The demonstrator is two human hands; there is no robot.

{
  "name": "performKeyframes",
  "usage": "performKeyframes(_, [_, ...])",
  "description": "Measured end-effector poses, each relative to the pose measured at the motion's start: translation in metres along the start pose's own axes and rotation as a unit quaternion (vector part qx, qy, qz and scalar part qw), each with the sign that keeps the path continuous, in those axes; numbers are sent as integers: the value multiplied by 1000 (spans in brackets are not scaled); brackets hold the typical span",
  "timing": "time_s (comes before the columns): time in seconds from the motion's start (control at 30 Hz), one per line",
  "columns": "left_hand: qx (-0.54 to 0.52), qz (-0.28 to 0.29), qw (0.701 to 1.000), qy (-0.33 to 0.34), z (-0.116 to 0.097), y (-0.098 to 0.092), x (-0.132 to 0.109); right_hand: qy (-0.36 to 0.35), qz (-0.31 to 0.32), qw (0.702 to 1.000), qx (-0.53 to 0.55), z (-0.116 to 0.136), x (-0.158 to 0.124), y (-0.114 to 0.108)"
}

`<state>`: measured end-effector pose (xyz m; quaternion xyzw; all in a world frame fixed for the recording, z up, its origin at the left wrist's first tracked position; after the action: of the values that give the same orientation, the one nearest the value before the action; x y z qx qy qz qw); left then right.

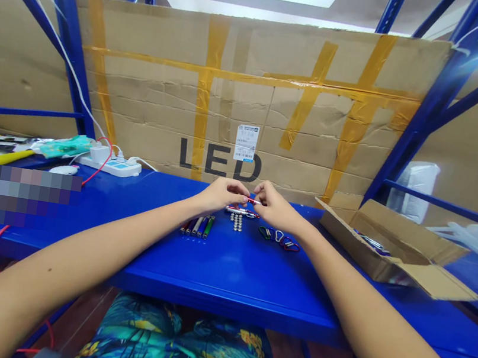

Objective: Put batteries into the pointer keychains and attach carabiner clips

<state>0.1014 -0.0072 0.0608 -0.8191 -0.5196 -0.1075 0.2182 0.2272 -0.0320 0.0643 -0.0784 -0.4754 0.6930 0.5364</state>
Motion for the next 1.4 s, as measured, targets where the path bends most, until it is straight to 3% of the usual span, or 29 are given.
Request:
performKeyframes(0.2, [-2,-57,998,-11,3,-15,1,0,-13,999,44,-14,5,-6])
performKeyframes(0.47, [-15,-48,999,-3,16,-22,10,53,-61,997,-16,-31,9,-18])
performKeyframes(0.63, [70,-50,996,4,23,-26,17,60,-66,992,-89,-38,14,-16])
performKeyframes(0.83, [200,-50,978,33,29,-26,24,42,-26,978,-202,-33,17,0])
performKeyframes(1.17, [212,-64,975,30,35,-27,28,41,-17,971,-235,-38,20,9])
performKeyframes(1.4, [253,-37,967,10,46,-25,29,55,20,973,-223,-43,21,17])
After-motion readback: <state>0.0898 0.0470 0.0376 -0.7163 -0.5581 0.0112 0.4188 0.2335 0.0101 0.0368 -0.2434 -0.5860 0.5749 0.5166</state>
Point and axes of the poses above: each hand's wrist, its own x-axis towards the middle knuckle, its own y-axis out of the palm, z = x × y, the point moved 8 cm from there along x, towards the middle knuckle, and after that the axes turned 4 degrees about -x, right-handed, at the moved point
